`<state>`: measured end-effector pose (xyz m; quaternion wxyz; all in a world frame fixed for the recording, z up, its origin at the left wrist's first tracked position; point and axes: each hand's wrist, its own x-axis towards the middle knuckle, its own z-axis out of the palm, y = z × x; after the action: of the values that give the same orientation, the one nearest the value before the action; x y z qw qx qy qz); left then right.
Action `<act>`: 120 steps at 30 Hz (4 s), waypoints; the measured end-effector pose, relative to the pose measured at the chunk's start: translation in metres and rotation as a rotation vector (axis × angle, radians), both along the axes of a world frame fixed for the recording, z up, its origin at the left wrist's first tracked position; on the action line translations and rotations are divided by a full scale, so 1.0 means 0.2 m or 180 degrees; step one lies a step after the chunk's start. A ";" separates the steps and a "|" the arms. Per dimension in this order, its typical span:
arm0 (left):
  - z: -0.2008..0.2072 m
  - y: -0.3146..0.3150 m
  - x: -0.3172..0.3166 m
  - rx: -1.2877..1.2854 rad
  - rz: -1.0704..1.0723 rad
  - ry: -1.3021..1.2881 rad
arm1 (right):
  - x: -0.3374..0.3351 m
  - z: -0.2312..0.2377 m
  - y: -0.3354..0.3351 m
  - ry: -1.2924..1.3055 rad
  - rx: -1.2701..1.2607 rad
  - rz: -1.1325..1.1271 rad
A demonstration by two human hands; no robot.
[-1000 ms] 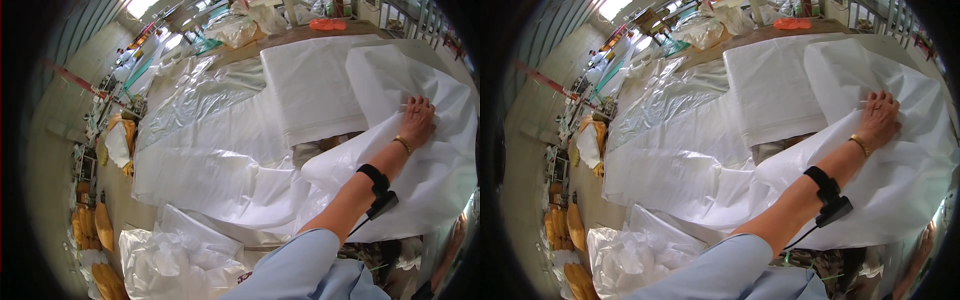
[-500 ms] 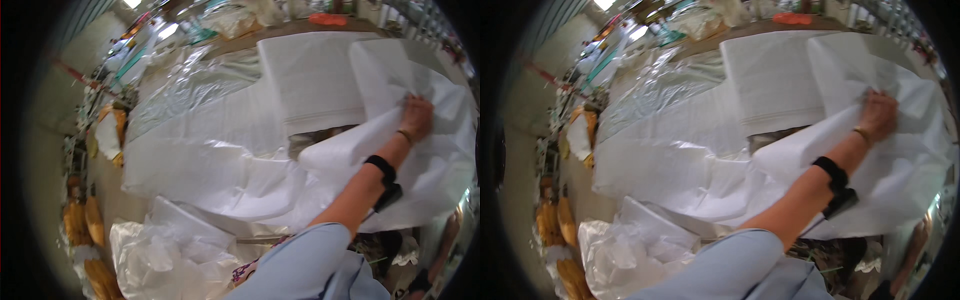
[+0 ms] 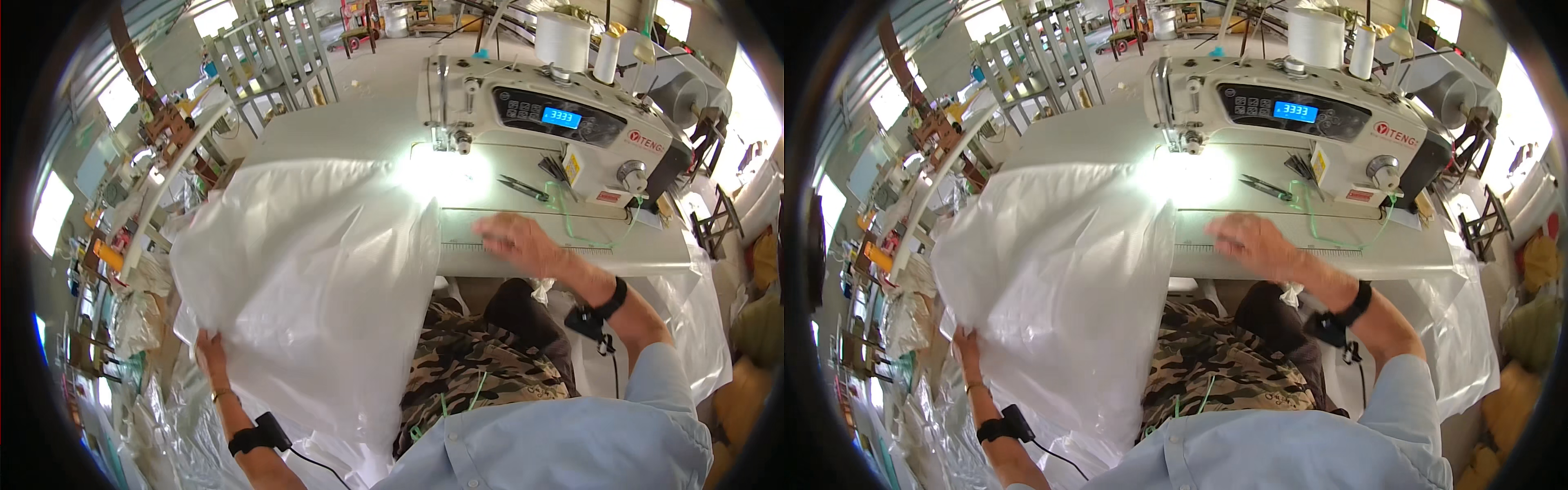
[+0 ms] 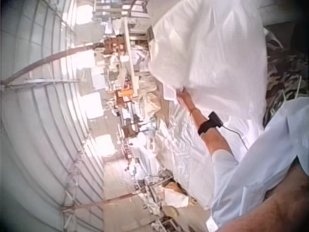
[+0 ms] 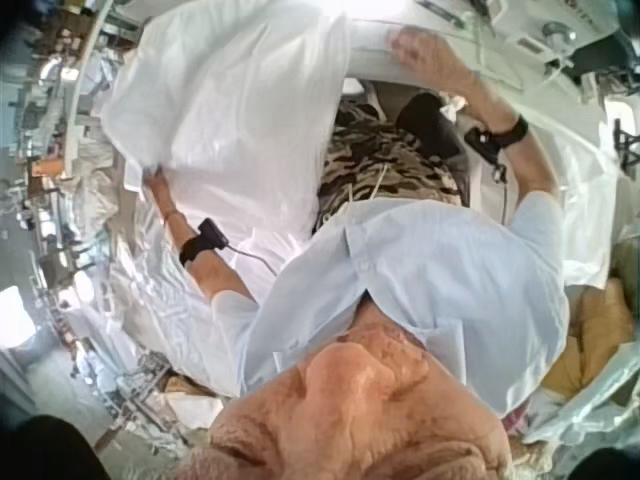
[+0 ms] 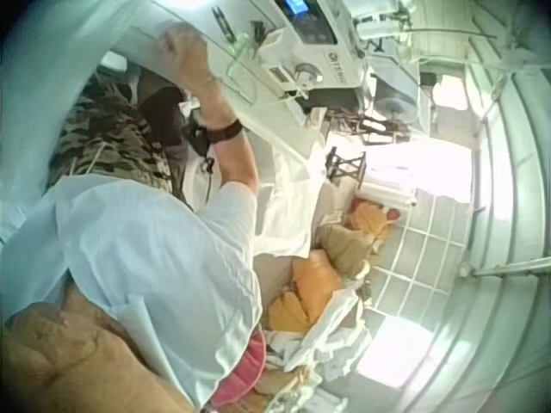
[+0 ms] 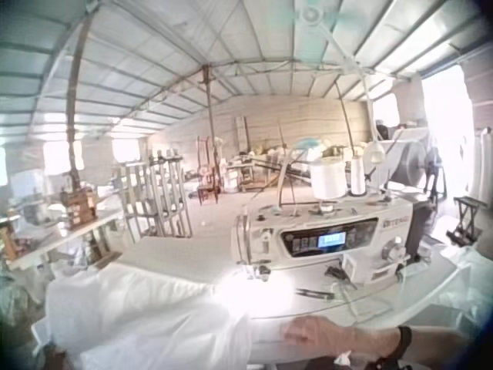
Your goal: The person folds the edges of a white plastic sheet and feeds it through a sewing machine to hem the material. They repeatedly align the seams and pull the sheet across the table, occasionally using shears to trim the plastic.
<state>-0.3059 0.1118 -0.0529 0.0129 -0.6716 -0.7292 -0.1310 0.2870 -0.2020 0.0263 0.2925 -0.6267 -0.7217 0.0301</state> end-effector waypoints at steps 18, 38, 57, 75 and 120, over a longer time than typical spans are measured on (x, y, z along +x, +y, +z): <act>0.38 -1.47 1.34 -0.1471 -0.4442 -0.1386 | -0.95 -0.62 0.27 0.2911 -0.1425 0.0481; -0.87 -1.37 0.36 -0.0141 -0.1943 -0.2841 | -0.99 -0.02 0.40 0.4010 -0.0326 0.1747; -0.91 -1.11 0.24 -0.0901 -0.3502 -0.0554 | -1.07 -0.44 0.36 0.3507 0.0073 0.0901; 0.37 -1.10 1.06 -0.0045 -0.2725 -0.2736 | -0.89 -0.43 0.28 0.3730 -0.1304 0.1610; 0.56 -1.21 1.00 0.0072 -0.2966 -0.1378 | -0.94 -0.39 0.39 -0.2168 0.0813 0.1347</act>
<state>-0.1069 -0.1306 0.0587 -0.1908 -0.8825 -0.3370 -0.2668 0.0986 -0.1236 -0.0508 0.1000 -0.3975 -0.8878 -0.2091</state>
